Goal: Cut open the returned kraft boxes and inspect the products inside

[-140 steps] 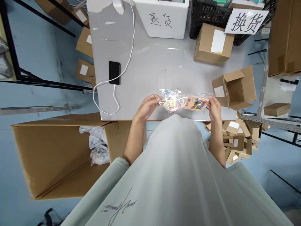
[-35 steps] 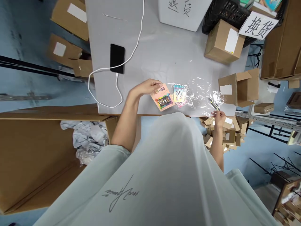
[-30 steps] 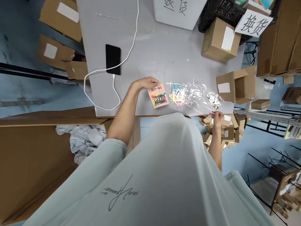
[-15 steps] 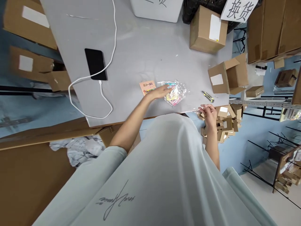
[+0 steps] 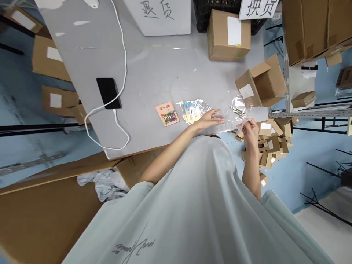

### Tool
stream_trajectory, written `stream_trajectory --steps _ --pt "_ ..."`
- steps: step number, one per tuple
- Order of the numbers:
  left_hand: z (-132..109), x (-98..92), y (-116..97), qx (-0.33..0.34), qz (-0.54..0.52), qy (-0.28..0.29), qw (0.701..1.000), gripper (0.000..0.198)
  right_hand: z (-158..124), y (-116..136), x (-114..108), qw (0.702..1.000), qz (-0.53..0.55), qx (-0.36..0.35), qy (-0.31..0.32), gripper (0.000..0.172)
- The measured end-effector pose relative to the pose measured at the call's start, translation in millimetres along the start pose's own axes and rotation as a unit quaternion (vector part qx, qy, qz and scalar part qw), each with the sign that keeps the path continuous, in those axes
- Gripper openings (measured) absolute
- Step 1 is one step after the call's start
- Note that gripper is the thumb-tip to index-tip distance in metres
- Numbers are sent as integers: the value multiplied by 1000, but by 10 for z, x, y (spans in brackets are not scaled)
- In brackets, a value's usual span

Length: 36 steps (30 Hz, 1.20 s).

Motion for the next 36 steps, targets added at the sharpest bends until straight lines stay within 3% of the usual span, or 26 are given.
stream_trajectory --steps 7,12,16,19,22,25,28,31,36 --pt "418 582 -463 65 123 39 990 111 262 -169 -154 998 -44 -9 39 47" --pt "905 994 -732 95 234 11 968 66 550 -132 -351 996 -40 -40 68 46" --pt "1392 1079 -901 111 268 -72 954 45 748 -75 -748 997 -64 -42 12 46" --pt "1725 1097 -1049 110 306 -111 939 32 854 108 -1011 995 -79 -59 -27 66" --pt "2012 1215 -1186 107 359 -87 923 14 1034 295 -1125 991 -112 -69 -1 78" --pt "2226 1370 -1296 114 390 -49 912 10 1350 367 -1233 986 -146 -80 8 58" --pt "2329 1466 -1393 122 392 -36 911 28 1766 330 -1367 974 -209 -80 -23 42" --pt "2276 1477 -1485 129 398 -50 907 44 2178 234 -1404 951 -304 -49 -35 41" --pt "1911 1411 -1551 116 408 -77 903 36 2651 -13 -1280 900 -428 76 -3 32"
Point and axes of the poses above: each hand's wrist, its own z-axis towards the middle knuckle, its own x-axis out of the palm, y = z × x, the point moved 7 cm from there along z, towards the middle knuckle, and after that the axes turned 7 degrees about y, right-handed, at the moved point
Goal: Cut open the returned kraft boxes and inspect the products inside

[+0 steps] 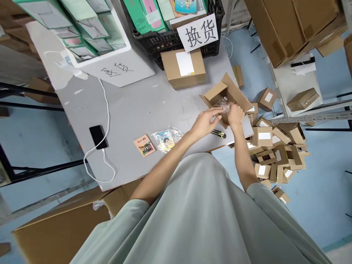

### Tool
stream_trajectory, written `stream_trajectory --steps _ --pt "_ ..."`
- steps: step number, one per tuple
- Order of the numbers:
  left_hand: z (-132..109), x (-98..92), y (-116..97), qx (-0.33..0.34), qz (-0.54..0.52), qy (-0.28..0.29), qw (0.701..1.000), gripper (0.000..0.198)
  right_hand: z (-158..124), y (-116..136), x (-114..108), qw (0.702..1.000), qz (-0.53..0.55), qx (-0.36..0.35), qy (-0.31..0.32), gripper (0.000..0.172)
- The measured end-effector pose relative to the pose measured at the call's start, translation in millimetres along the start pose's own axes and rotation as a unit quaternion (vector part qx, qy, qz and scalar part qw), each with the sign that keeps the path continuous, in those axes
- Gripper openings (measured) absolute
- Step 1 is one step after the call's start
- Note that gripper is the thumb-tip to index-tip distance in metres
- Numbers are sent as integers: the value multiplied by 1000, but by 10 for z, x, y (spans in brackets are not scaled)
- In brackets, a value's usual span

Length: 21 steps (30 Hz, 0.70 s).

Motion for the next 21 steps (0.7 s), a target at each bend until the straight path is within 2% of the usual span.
stream_trajectory --steps 2,3,6,8,10,12,14,16,17,19,21 --pt "-177 -99 40 -15 -2 -13 1000 37 126 -17 69 999 -15 32 21 29" --pt "-269 -161 93 -26 -7 -25 999 38 179 -27 92 999 -15 40 31 33" --pt "-564 -390 445 -77 -32 -81 993 37 261 -51 108 997 -18 40 68 64" --pt "-798 -547 840 -126 -40 -121 984 38 215 -25 48 997 -17 18 69 71" --pt "-1089 -684 1318 -188 -29 -150 970 40 73 74 -67 999 -19 -24 30 65" --pt "-1452 -796 1820 -268 -7 -174 948 44 -153 270 -163 995 -46 -83 -35 59" --pt "-1843 -870 2259 -339 10 -190 921 49 -412 549 -112 983 -64 -153 -81 56" --pt "-2200 -915 2594 -386 17 -208 898 53 -636 857 184 973 -51 -216 -59 52" --pt "-2354 -926 2730 -406 14 -217 888 55 -725 1005 431 970 -36 -239 -16 49" --pt "-2600 -928 2953 -440 -3 -232 867 57 -884 1253 1081 958 -10 -259 122 44" --pt "-2749 -916 3116 -456 -31 -243 856 61 -1051 1386 1784 938 -6 -225 265 41"
Point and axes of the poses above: each hand's wrist, its own z-axis towards the middle knuckle, its own x-axis out of the palm, y = z × x, the point moved 7 cm from there along z, towards the middle knuckle, and after that the axes turned 7 degrees about y, right-handed, at the moved point
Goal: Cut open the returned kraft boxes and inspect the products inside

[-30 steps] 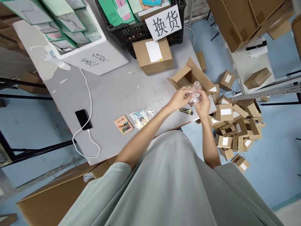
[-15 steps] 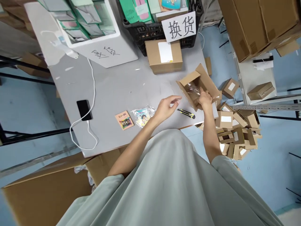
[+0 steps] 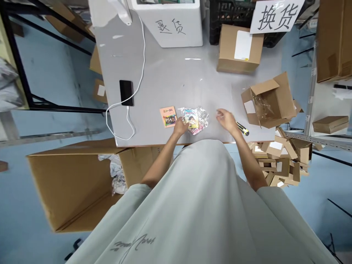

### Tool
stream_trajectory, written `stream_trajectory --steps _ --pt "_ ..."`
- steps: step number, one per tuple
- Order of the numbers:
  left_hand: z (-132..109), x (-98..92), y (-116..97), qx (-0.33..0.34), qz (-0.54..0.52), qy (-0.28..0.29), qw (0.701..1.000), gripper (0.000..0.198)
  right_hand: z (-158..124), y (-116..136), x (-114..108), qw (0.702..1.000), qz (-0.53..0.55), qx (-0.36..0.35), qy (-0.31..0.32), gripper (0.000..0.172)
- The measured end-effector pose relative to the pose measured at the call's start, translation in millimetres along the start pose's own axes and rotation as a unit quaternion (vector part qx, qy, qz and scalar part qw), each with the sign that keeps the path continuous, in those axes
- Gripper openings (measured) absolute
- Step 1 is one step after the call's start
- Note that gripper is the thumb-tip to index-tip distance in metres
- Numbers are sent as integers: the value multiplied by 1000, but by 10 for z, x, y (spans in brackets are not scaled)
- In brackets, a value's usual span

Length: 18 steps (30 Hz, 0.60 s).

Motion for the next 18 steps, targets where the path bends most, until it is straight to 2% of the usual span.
stream_trajectory --steps 1,3,5,7,10,13,15,16,18 --pt "27 -4 65 -1 -15 2 1000 61 103 37 312 998 16 20 56 39" --pt "77 -7 139 12 -39 5 999 61 236 78 822 989 44 70 122 39" --pt "122 3 173 26 -51 14 998 58 295 98 1166 981 68 122 138 41" --pt "158 16 188 35 -65 24 997 60 309 115 1381 975 86 158 133 44" --pt "189 -5 174 49 -98 12 994 61 287 133 1541 970 105 188 118 48" --pt "185 -36 140 53 -106 1 993 44 224 130 1610 962 139 209 104 45" --pt "158 -13 105 56 -112 34 992 26 164 130 1636 955 172 218 103 36" --pt "134 5 88 58 -124 59 989 24 132 130 1640 951 189 220 104 31" --pt "67 30 66 61 -172 106 978 36 67 129 1623 945 220 219 105 21"
Point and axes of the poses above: each hand's wrist, its own z-axis towards the middle knuckle, its own x-axis out of the palm, y = z × x, the point moved 7 cm from there along z, towards the middle knuckle, and after that the axes turned 7 degrees about y, right-handed, at the moved point
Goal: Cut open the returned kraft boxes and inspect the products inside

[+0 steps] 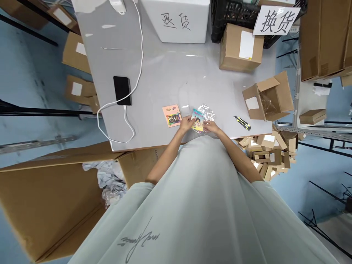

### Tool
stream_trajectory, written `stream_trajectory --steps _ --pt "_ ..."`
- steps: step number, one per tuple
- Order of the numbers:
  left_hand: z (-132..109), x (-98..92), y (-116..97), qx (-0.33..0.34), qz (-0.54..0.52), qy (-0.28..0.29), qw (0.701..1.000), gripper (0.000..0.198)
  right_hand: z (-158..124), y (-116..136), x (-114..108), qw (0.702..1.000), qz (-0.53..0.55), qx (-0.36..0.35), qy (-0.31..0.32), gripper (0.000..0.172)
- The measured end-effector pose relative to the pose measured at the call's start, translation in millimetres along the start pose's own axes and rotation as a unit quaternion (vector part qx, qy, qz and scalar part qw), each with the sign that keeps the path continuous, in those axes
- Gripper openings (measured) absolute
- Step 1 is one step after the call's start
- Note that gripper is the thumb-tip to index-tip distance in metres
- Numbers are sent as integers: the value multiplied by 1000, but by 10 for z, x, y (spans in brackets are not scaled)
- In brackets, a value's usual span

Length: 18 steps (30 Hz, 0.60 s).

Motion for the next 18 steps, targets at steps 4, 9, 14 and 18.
stream_trajectory --steps 4,9,14,18 --pt "-169 4 -19 -1 -143 54 988 46 -135 -6 -152 997 69 -42 -12 17" --pt "-363 -46 -44 -5 -246 95 965 57 -342 -35 -531 984 60 -107 -132 23" --pt "-457 -61 -114 23 -271 103 957 65 -560 -133 -728 971 143 -124 -148 58" --pt "-494 -63 -175 48 -285 94 953 70 -734 -29 -700 967 187 -173 -29 62"
Point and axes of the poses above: each hand's wrist, its own z-axis towards the middle knuckle, its own x-axis out of the palm, y = z × x, the point moved 7 cm from there along z, towards the middle knuckle, and after that the axes turned 7 degrees about y, right-handed, at the moved point
